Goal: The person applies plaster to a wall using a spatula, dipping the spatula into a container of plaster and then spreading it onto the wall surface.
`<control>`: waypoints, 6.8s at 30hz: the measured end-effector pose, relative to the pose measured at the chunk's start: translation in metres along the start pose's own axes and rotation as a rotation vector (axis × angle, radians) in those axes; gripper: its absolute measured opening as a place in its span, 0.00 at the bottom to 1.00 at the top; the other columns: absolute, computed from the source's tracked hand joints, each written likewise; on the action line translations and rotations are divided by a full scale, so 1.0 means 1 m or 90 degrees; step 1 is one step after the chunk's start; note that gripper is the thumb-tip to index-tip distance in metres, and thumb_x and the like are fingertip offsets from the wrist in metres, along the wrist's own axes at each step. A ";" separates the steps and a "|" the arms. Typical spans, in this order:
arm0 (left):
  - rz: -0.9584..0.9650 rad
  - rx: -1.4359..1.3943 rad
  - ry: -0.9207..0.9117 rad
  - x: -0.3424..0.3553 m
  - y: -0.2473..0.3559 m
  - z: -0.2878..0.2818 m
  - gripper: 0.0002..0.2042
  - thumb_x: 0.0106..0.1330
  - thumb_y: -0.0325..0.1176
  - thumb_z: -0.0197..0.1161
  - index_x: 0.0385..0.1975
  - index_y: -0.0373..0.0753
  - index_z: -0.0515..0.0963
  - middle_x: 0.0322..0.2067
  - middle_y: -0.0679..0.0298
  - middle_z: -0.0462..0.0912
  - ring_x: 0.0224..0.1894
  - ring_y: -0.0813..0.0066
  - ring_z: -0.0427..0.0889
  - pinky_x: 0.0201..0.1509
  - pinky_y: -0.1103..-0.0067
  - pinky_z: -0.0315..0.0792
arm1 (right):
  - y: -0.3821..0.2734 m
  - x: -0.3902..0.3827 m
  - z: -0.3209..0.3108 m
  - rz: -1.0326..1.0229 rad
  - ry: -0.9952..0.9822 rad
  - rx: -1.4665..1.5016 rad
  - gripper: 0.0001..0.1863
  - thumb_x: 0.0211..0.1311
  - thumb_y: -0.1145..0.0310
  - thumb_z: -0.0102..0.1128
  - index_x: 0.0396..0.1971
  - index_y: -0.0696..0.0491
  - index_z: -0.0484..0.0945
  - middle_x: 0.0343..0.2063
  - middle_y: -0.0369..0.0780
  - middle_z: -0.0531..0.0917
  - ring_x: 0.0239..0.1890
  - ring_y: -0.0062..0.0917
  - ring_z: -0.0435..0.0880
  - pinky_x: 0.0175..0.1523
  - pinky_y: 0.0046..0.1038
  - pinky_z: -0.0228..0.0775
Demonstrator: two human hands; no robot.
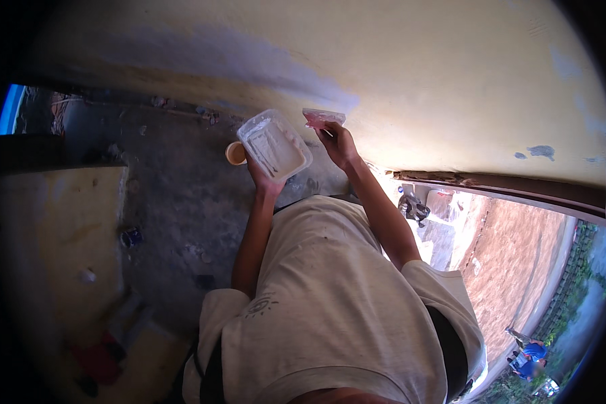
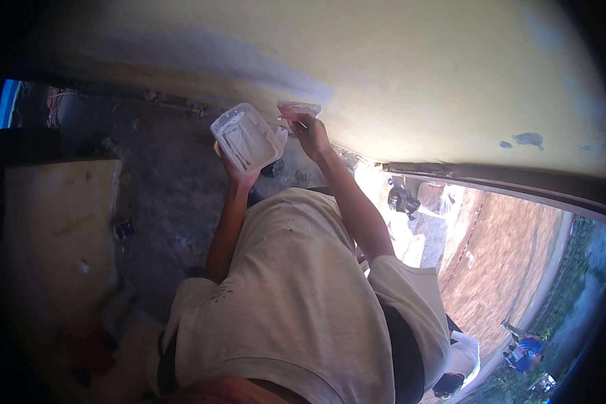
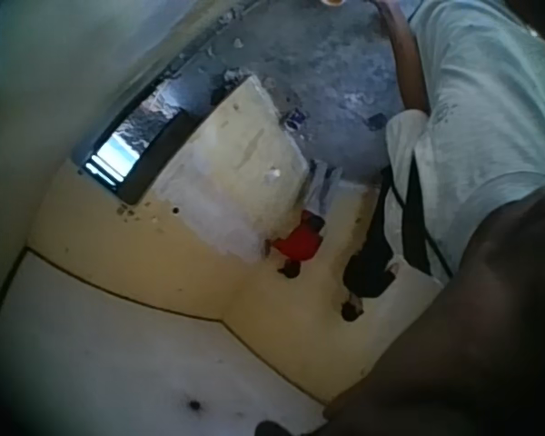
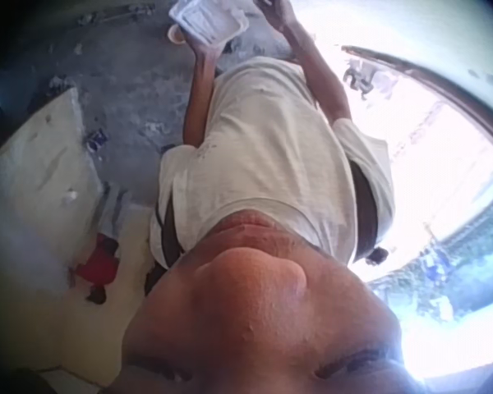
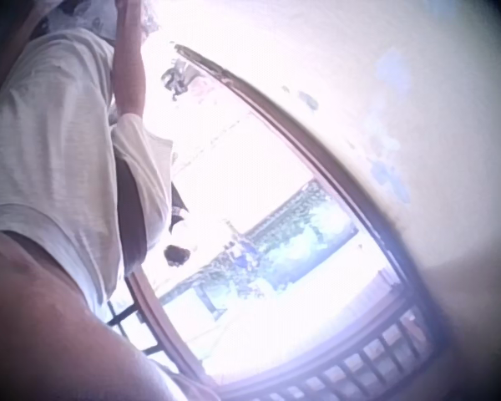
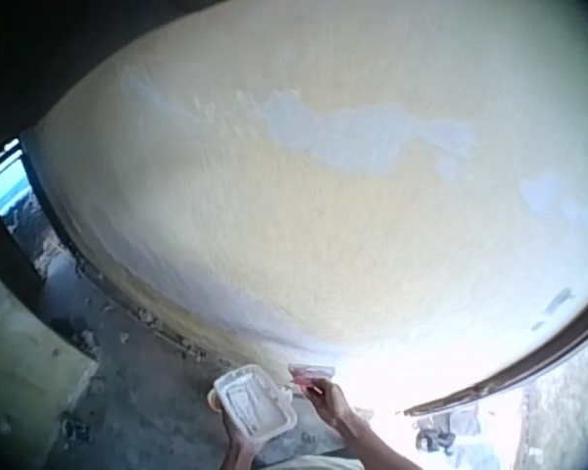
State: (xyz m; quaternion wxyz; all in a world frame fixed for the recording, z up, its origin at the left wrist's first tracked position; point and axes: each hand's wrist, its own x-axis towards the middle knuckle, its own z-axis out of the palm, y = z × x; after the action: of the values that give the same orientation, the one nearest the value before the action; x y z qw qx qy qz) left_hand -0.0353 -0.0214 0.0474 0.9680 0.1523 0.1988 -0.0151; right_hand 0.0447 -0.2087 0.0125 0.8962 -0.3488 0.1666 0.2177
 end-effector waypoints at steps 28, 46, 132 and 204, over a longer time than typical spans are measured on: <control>-0.049 0.024 -0.038 -0.004 -0.004 0.019 0.32 0.71 0.62 0.38 0.66 0.46 0.65 0.63 0.61 0.70 0.63 0.58 0.70 0.68 0.55 0.61 | 0.029 0.080 -0.075 -0.184 0.002 -0.315 0.13 0.70 0.77 0.42 0.48 0.68 0.70 0.53 0.50 0.74 0.58 0.35 0.74 0.65 0.29 0.70; -0.032 0.010 -0.037 -0.008 -0.004 0.009 0.30 0.72 0.58 0.42 0.67 0.46 0.62 0.64 0.62 0.67 0.65 0.58 0.68 0.69 0.56 0.61 | -0.014 -0.034 -0.031 -0.025 0.029 0.068 0.13 0.70 0.73 0.47 0.48 0.64 0.72 0.47 0.44 0.78 0.52 0.29 0.78 0.60 0.28 0.73; -0.109 0.131 -0.045 -0.003 0.011 0.031 0.34 0.72 0.64 0.34 0.66 0.44 0.63 0.60 0.59 0.72 0.60 0.61 0.73 0.64 0.63 0.70 | -0.043 -0.098 0.145 -0.376 0.053 -0.848 0.09 0.59 0.76 0.56 0.38 0.64 0.74 0.28 0.55 0.80 0.31 0.52 0.80 0.35 0.43 0.72; -0.074 0.075 -0.037 0.029 0.061 -0.010 0.32 0.70 0.62 0.41 0.65 0.47 0.66 0.61 0.62 0.72 0.62 0.59 0.71 0.67 0.56 0.62 | 0.059 0.082 -0.044 -0.143 0.130 0.073 0.16 0.69 0.75 0.47 0.52 0.68 0.65 0.57 0.52 0.70 0.59 0.35 0.72 0.69 0.32 0.67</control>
State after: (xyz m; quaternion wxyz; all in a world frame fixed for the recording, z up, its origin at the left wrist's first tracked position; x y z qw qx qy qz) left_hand -0.0070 0.0410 0.0450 0.9602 0.1969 0.1779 -0.0876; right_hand 0.0779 -0.1779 -0.0877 0.9118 -0.3336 0.2290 0.0696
